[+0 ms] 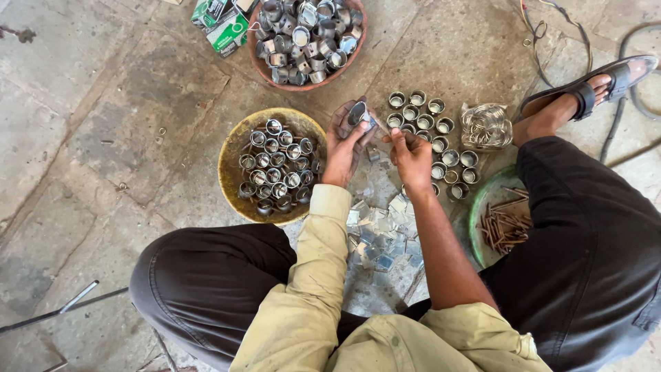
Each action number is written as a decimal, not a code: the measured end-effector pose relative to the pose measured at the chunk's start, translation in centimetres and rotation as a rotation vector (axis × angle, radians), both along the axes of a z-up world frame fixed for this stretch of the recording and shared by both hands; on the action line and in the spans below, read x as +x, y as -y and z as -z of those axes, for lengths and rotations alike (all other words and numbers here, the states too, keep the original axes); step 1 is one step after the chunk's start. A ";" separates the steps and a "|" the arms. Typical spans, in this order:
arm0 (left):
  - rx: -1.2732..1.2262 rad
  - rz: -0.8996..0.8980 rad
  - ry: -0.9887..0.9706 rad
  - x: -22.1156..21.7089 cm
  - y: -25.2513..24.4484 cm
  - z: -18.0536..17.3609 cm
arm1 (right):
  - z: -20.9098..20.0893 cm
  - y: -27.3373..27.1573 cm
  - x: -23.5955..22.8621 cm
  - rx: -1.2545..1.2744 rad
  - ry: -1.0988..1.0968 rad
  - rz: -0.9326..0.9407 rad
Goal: The person sits on the floor and repeatedly picks up small metal cups and thin metal rods. They insert the rods into the cups and place the assembled units into a yellow bowl. The process is repetitive and involves handling multiple small components from piles on the floor.
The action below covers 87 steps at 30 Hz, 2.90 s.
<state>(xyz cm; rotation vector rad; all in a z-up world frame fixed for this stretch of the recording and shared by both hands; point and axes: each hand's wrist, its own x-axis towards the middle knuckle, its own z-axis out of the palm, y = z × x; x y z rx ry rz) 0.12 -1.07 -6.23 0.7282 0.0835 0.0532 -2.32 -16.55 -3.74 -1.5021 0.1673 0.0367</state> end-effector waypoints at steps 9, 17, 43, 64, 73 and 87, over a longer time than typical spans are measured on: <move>0.150 -0.048 -0.012 0.3 0.5 -0.5 | -1.1 0.7 -0.1 -0.064 0.031 0.026; 0.181 -0.051 -0.005 0.5 0.8 -1.1 | 0.0 1.0 0.1 0.040 0.072 0.047; 1.244 -0.399 0.445 0.1 0.4 -4.6 | 0.7 1.9 1.1 0.044 0.081 -0.030; 0.678 -0.124 0.207 0.1 -0.1 -2.1 | 0.4 -0.9 0.8 0.095 0.078 -0.041; 1.128 -0.225 0.244 -0.6 -0.9 1.0 | 6.0 -2.8 1.2 0.222 -0.035 -0.019; 2.364 0.057 -0.775 -2.5 -30.8 16.9 | 15.5 1.7 2.8 -0.033 -0.339 -0.124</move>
